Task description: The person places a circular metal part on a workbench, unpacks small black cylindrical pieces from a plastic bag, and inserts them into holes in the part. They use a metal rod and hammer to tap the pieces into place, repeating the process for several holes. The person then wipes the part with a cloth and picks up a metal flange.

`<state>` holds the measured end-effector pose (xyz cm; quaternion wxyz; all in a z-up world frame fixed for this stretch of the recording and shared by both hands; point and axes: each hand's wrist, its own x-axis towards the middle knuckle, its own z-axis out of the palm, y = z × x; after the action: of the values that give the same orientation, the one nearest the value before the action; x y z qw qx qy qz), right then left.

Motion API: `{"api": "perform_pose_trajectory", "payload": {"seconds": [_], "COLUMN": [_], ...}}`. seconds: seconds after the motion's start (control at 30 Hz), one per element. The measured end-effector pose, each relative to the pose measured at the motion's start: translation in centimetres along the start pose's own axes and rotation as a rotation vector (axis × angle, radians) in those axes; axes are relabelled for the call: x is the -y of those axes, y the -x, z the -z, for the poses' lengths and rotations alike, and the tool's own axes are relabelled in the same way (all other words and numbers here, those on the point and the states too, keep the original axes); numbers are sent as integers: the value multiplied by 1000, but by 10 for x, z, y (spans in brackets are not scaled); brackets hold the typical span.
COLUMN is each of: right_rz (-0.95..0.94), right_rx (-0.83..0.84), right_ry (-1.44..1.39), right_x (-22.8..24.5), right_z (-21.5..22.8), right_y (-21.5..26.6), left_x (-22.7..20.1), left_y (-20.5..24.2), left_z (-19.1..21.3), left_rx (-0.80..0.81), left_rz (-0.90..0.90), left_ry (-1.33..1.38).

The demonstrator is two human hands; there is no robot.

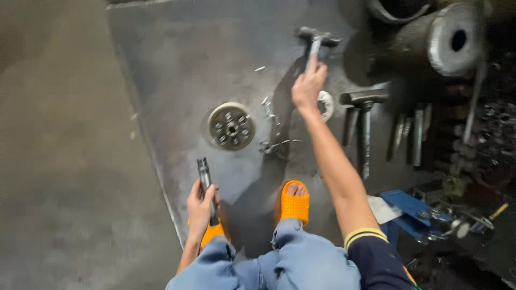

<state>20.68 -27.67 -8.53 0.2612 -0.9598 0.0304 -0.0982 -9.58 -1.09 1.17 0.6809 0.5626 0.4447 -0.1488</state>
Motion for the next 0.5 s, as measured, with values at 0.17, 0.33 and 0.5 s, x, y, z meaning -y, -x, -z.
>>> {"api": "perform_pose_trajectory", "payload": {"seconds": [0.17, 0.33, 0.5], "right_rz": [-55, -315, -534], "right_rx": [138, 807, 307], "right_ry": [-271, -992, -474], "right_x": [17, 65, -23], "right_z": [37, 123, 148], "right_y": [66, 130, 150], "left_x": [-63, -85, -111], "left_y": [7, 7, 27], "left_z": [-33, -61, -95], "left_rx": [176, 673, 785], "left_rz": [-60, -267, -480], "left_ry": [-87, -176, -582]}}
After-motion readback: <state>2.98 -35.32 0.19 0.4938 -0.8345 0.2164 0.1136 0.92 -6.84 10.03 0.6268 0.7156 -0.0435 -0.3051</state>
